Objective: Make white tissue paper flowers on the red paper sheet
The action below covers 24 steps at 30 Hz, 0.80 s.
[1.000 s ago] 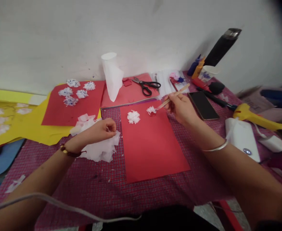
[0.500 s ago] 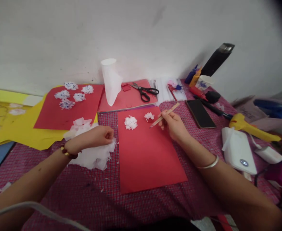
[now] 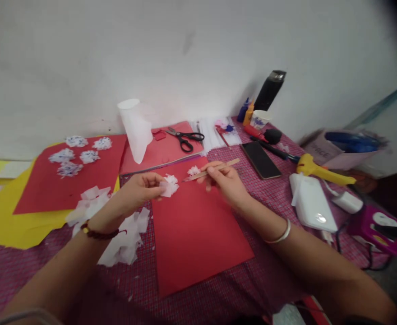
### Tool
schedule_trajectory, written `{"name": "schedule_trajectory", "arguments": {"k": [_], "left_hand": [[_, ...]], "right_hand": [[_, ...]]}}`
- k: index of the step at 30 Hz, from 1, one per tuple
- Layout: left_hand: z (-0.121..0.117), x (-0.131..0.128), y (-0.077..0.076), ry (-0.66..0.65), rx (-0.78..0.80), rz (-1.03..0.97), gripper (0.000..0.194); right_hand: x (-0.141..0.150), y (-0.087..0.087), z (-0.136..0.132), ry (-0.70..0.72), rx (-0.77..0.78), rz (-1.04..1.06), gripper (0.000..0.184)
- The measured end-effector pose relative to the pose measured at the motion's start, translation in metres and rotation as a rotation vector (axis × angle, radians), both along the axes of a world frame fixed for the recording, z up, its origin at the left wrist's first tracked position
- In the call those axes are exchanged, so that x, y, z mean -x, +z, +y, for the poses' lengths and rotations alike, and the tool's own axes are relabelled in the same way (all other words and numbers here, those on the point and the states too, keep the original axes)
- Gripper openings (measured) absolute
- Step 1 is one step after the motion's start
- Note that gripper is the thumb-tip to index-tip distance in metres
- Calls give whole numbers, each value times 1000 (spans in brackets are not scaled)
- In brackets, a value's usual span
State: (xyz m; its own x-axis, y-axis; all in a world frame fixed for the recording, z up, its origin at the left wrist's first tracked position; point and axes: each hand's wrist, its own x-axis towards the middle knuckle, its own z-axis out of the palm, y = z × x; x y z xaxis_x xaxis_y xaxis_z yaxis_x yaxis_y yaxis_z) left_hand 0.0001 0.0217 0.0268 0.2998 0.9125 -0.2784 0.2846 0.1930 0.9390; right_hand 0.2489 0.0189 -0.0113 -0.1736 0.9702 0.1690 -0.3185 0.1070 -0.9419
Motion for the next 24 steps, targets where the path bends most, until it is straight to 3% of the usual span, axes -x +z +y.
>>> {"name": "schedule_trajectory", "arguments": {"k": [8,15,20,24], "left_hand": [[-2,-25,-15,77,-50,-113,18],[-1,-26,-25,81,-53,-150,18],[-3,-29,-23,99,-33,-188,17],[-5,-30,-18,149,80,-448,28]], "right_hand": [[7,1,-7,45,-155,-196,26],[10,-1,-6,48,-130,-220,27],[11,0,-7,20,-98,-190,27],[9,1,-6,23,-46,-93,26]]}}
